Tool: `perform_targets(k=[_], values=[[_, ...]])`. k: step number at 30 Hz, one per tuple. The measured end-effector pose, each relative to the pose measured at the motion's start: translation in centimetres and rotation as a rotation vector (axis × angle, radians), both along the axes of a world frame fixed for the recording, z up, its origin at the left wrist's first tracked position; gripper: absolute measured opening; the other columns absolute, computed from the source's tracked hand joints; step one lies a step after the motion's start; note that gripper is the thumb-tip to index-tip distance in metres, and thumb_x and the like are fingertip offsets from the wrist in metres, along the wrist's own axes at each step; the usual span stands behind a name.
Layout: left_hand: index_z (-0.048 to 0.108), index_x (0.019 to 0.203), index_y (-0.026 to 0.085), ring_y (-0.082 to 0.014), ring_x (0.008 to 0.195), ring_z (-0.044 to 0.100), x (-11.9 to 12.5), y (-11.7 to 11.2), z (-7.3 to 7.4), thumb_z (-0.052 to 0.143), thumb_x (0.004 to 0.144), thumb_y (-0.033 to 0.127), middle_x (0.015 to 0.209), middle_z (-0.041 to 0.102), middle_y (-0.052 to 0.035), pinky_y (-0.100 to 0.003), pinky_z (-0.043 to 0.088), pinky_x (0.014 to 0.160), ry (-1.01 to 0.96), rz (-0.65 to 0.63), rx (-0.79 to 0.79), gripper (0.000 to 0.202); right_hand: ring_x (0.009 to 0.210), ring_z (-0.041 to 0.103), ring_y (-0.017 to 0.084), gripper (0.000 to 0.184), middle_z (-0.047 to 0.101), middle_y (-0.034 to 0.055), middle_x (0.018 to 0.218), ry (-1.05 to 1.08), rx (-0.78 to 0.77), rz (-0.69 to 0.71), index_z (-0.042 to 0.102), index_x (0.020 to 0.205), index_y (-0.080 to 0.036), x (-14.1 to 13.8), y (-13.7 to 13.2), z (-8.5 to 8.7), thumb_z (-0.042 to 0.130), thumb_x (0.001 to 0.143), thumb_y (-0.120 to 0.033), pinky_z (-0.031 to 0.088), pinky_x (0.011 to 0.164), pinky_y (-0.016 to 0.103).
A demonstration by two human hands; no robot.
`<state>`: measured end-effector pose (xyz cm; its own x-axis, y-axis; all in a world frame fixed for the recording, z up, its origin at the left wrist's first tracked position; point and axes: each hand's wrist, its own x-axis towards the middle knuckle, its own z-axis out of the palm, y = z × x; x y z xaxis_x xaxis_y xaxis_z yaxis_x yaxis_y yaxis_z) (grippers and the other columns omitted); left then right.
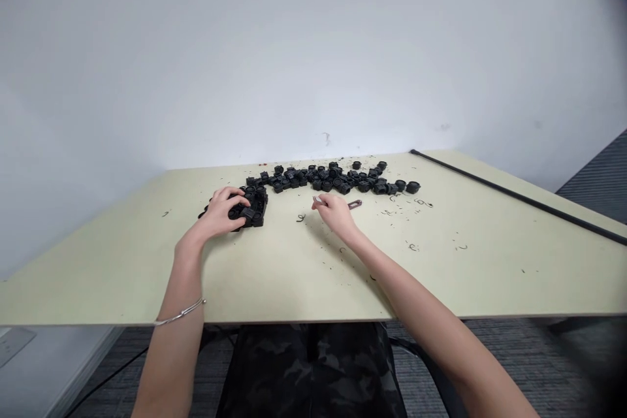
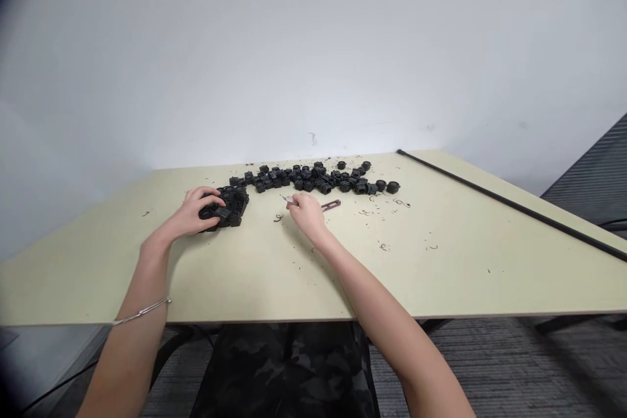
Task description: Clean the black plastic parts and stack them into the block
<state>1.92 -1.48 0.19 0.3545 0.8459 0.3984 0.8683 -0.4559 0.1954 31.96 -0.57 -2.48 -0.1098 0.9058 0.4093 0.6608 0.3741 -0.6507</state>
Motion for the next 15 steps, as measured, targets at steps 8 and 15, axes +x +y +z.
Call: perform_targets(k=[8, 15], values=[[0.060, 0.091, 0.024, -0.0286, 0.120, 0.037, 0.03, 0.30, -0.28, 0.054, 0.064, 0.025, 0.113, 0.056, -0.0057, -0.047, 0.027, 0.103, 0.048, 0.057, 0.043, 0.028, 0.080, 0.055, 0.018, 0.023, 0.065, 0.0063, 0.082, -0.036, 0.012, 0.014, 0.064, 0.068, -0.017, -0.08, -0.11, -0.10, 0.043, 0.078, -0.016, 0.034, 0.066, 0.025], [0.062, 0.098, 0.022, -0.0247, 0.107, 0.049, 0.25, 0.01, 0.48, 0.051, 0.068, 0.026, 0.106, 0.061, -0.0063, -0.039, 0.033, 0.098, 0.012, -0.003, 0.129, 0.033, 0.082, 0.055, 0.019, 0.026, 0.065, 0.0072, 0.083, -0.075, 0.027, 0.019, 0.065, 0.069, -0.017, -0.20, -0.13, -0.13, 0.042, 0.081, -0.016, 0.034, 0.068, 0.026]])
